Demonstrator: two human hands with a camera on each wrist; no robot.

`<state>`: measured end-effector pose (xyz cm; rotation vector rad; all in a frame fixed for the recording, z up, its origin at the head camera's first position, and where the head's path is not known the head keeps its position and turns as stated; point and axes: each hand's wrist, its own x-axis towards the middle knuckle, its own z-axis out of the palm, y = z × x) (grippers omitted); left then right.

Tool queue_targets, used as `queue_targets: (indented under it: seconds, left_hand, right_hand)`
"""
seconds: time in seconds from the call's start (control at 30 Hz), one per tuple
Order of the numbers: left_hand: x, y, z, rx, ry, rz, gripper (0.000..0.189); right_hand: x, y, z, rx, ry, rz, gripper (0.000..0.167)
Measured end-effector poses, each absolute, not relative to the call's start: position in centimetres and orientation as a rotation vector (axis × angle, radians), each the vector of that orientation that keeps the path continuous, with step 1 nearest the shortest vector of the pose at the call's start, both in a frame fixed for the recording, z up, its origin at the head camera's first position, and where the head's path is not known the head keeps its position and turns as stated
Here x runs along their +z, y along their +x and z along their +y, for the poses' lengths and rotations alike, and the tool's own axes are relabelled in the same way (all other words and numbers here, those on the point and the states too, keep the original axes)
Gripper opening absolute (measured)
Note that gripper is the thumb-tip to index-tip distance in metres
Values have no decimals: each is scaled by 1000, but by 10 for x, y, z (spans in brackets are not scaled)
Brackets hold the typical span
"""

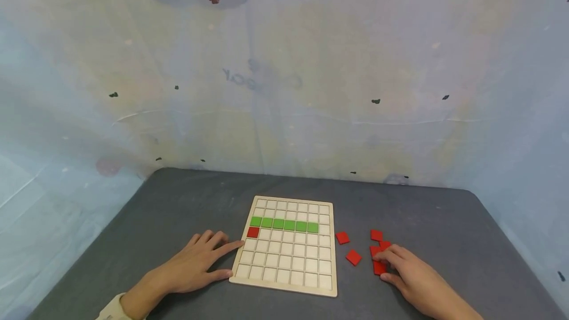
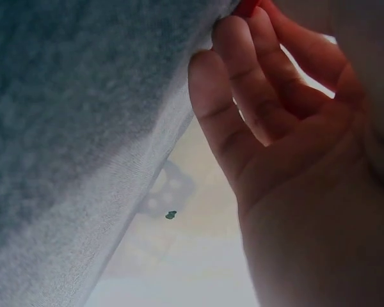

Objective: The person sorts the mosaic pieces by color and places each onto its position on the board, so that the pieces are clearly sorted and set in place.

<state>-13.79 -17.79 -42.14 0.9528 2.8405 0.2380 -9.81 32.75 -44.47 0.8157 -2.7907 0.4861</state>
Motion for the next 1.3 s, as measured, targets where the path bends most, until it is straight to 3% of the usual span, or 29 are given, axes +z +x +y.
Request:
queue_targets:
  seconds: [0.4, 1.3]
  left_hand:
    - [-423, -138, -178, 231, 959, 2849, 61]
    - [-427, -138, -180, 265, 1019, 2871, 61]
  right_hand:
    - [-447, -99, 327, 455, 841, -2705, 42]
    - [-440, -95, 322, 588, 752, -2793, 32]
